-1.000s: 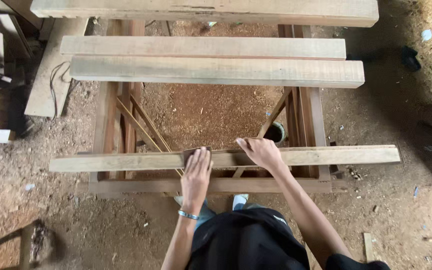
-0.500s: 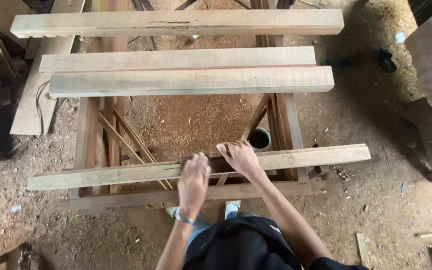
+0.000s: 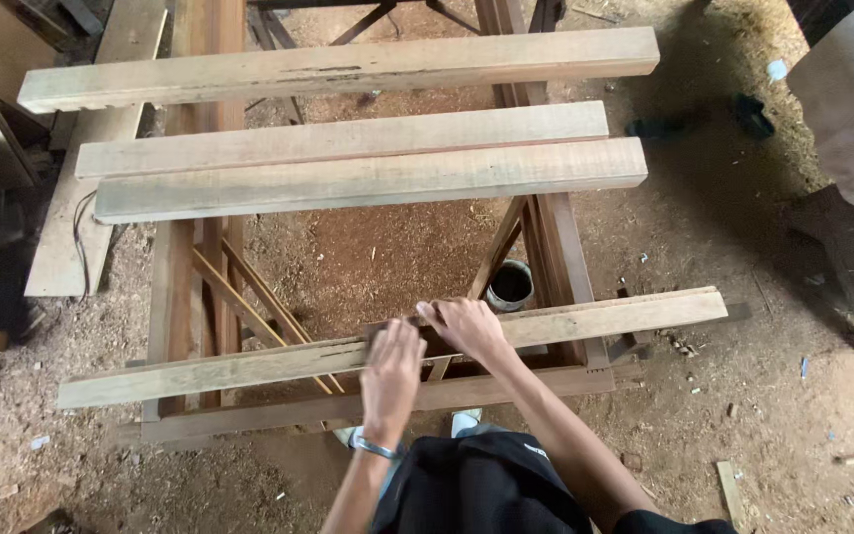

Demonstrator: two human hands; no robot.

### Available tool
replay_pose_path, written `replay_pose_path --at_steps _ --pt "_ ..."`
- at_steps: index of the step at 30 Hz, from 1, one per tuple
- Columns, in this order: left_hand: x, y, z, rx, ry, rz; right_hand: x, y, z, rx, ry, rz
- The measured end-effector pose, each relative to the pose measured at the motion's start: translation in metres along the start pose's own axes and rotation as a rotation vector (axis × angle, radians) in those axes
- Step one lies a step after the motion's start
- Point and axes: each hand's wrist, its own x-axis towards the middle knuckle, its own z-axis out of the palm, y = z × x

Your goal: The person sands long pieces of wood using a small piece of sandpaper by hand, moving the sandpaper back and forth along the surfaces and edges.

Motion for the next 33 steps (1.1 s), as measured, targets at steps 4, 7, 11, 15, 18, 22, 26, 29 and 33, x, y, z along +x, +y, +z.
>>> replay_pose_path --at_steps 4,7,11,15,18,22,26,29,33 --pt "-0.027 -0.008 -0.016 0.07 0.189 0.275 0.001 0.003 -0.001 -0.004 0.018 0.003" --pt "-0.029 -0.04 -0.036 0.129 0.174 0.24 -0.003 -0.001 0.002 -0.004 0.17 -0.102" --pt "-0.004 -0.027 -0.043 0.167 0.083 -0.025 -0.003 0.0 -0.005 -0.009 0.063 -0.053" --pt "0.009 0.009 -0.025 0.008 -0.22 -0.227 -0.002 0.0 0.001 -0.003 0.135 -0.114" --pt "-0.021 0.013 -0.007 0.046 0.16 0.215 0.001 0.002 0.001 0.051 0.131 -0.108" --pt "-0.035 -0.029 -0.023 0.097 0.056 0.077 0.002 0.004 0.002 -0.039 0.146 -0.108" --pt "-0.014 -0.04 -0.057 0.193 0.144 -0.009 -0.008 -0.002 -0.004 0.048 0.272 -0.203" --pt "0.006 -0.015 -0.057 0.104 -0.127 -0.257 -0.01 -0.004 -0.009 0.013 0.199 -0.154" --pt "-0.019 0.0 -0.037 0.081 0.082 0.023 -0.011 -0.008 -0.008 0.054 0.293 -0.202"
